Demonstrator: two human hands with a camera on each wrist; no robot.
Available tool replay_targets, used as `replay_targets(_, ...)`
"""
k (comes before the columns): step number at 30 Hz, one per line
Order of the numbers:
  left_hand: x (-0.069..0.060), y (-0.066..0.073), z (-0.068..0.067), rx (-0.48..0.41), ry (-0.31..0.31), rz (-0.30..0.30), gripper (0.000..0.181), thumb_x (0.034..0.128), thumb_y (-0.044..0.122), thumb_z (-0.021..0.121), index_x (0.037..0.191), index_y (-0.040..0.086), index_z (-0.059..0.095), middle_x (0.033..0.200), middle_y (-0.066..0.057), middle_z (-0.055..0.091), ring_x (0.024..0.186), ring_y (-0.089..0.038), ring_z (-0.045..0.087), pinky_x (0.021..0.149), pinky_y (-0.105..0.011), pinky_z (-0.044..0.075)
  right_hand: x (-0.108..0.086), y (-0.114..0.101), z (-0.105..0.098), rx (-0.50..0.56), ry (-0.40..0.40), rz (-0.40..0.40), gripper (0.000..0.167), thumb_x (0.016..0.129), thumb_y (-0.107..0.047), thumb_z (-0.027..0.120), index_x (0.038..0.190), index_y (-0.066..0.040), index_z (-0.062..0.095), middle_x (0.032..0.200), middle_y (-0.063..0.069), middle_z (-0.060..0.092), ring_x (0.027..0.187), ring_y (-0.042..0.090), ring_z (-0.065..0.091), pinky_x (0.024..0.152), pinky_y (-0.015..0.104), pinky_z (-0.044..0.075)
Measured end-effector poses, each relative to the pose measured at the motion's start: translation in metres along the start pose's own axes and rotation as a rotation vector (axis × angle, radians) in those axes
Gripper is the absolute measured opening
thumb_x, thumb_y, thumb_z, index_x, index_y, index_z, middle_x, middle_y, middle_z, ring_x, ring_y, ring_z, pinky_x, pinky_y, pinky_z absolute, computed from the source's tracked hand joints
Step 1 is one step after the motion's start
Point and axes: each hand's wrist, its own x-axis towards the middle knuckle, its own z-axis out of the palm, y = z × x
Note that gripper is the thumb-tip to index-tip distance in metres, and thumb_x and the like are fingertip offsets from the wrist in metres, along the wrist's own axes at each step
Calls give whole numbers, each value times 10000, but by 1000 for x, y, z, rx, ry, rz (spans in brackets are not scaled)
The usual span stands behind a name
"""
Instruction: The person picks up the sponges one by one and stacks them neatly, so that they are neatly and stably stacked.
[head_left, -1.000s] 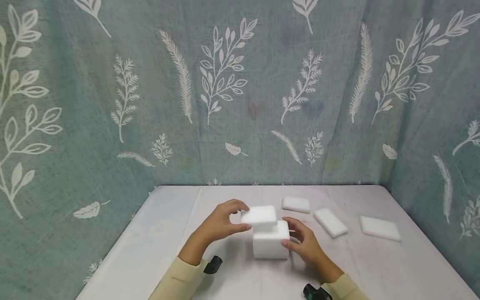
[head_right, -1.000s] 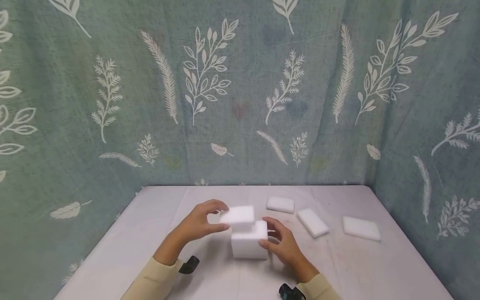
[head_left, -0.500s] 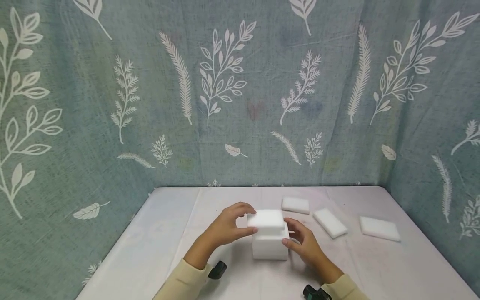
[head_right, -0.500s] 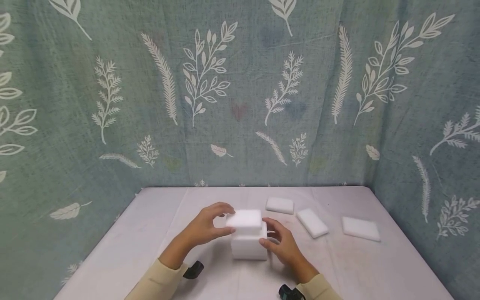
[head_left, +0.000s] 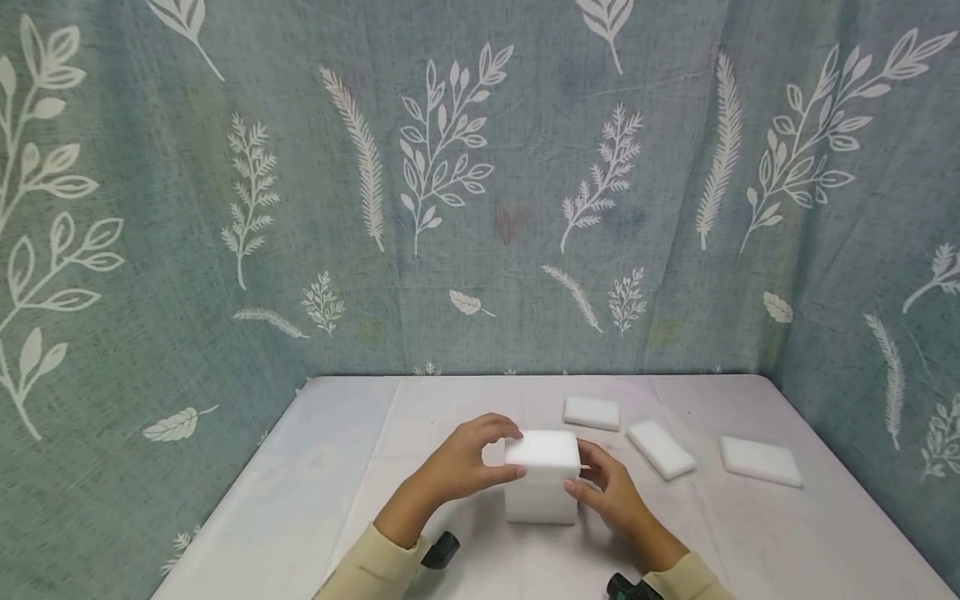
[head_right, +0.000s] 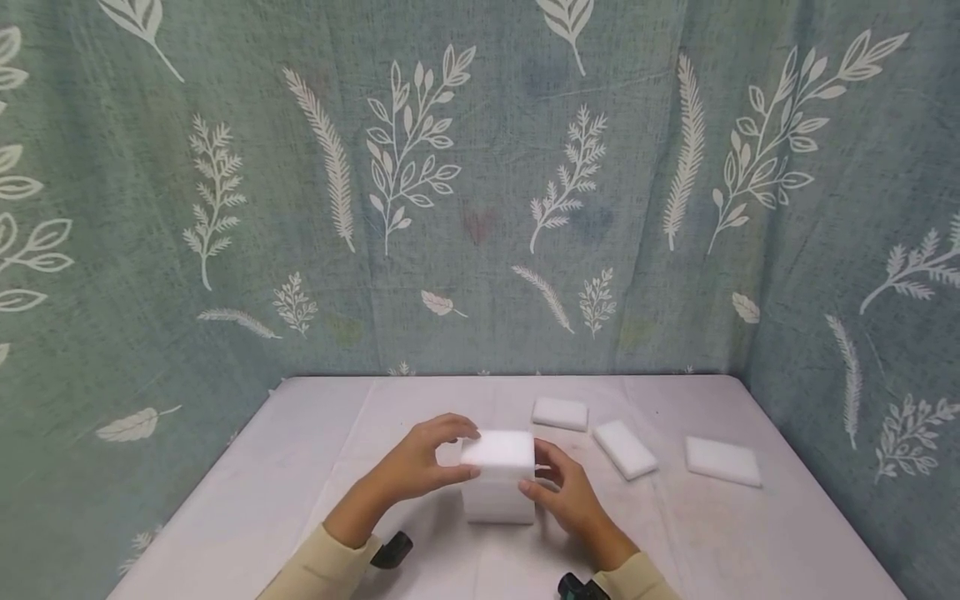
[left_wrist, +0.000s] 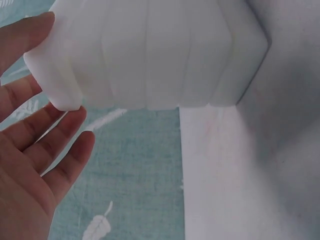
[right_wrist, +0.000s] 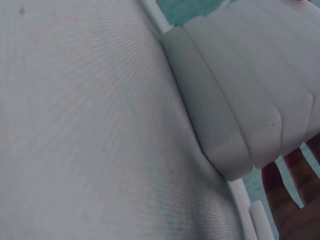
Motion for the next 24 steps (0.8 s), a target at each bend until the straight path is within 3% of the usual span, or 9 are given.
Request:
replay_targets(5,1,0,2,3,-7,22,433,823,450,762,1155,196,649,1207,97,583,1100,-97,564,877,-338,515,1,2,0,-11,8,-5,556,861,-105,727,1357,6,502,1259,120,583,1108,180,576,941,309,482)
replay_targets(17,1,5,-1,13,-37,-1,428,807,413,790,1149,194,655,1211,100,581,1118,-98,557,902,-336,503,-1,-6,-1,-31,2,25,580,865,-92,720,1374,34,472,1245,153,578,1108,246,578,942,318,483)
replay_targets(24,1,6,-1,29,-46,-11,430,806,409,792,1152,191,659,1207,103,582,1116,-93,556,902,-321,499,-1,-1,-1,-32,2,52,596,866,-96,723,1390,15,462,1287,135,560,1126,194,562,963,317,468)
